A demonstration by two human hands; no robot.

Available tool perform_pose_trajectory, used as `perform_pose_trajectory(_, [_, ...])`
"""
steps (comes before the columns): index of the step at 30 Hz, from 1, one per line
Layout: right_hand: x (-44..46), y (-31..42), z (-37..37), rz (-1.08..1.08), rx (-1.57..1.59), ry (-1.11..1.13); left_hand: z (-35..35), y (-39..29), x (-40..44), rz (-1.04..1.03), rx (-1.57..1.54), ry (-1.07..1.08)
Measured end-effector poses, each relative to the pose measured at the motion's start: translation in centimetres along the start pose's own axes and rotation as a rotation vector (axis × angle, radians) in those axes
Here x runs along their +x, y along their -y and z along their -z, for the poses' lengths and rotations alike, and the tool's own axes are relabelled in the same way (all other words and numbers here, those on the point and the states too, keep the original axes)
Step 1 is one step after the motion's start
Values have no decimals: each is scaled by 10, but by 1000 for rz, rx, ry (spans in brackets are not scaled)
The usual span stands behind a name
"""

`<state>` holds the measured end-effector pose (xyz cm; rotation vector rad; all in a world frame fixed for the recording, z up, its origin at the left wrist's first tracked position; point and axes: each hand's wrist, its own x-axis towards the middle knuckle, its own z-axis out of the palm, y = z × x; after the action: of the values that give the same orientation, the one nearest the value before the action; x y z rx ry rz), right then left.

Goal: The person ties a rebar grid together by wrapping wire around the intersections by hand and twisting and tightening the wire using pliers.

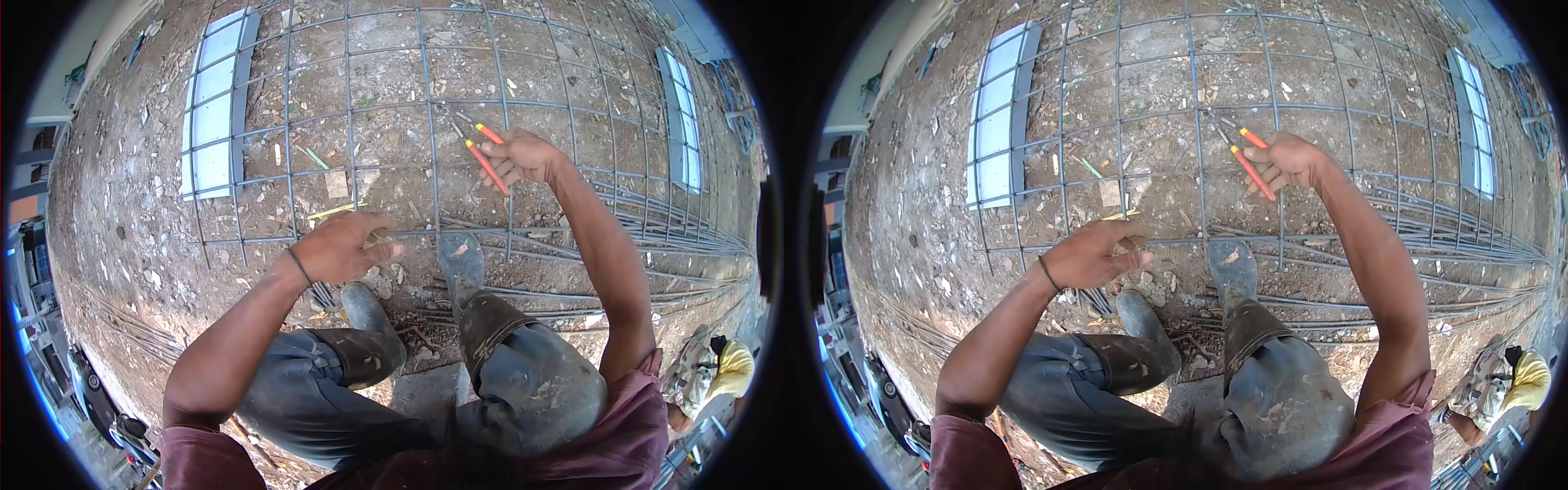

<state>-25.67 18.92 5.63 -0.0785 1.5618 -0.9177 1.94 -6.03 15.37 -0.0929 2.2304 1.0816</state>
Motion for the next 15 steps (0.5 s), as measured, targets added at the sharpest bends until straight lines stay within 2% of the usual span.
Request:
perform_pose_trajectory(3, [-15, -2, -16, 92, 44, -38, -7, 13, 12, 26, -29, -41])
perform_pose_trajectory(5, [-29, -8, -39, 110, 38, -60, -13, 23, 20, 71, 46, -358])
perform_pose_trajectory(6, [-36, -11, -52, 122, 26, -79, -13, 25, 25, 70, 53, -360])
perform_pose_trajectory(8, [-51, -17, -81, 154, 99, 23, -13, 26, 35, 79, 0, -547])
perform_pose_trajectory(9, [-57, -17, -96, 154, 117, 77, -14, 35, 43, 38, 89, -572])
perform_pose_trajectory(10, [-61, -17, -111, 153, 134, 134, -12, 32, 45, 40, 96, -572])
perform_pose_trajectory(12, [-61, -15, -137, 162, 89, 202, -5, 20, 49, 69, -438, -355])
perform_pose_trajectory(13, [-59, -15, -141, 164, 40, 267, 5, 12, 47, 195, -625, -286])
perform_pose_trajectory(14, [-55, -18, -140, 166, 42, 265, 11, 16, 50, 194, -622, -284])
perform_pose_trajectory(15, [-48, -25, -140, 138, 301, 387, 17, 29, 53, 214, -418, -300])
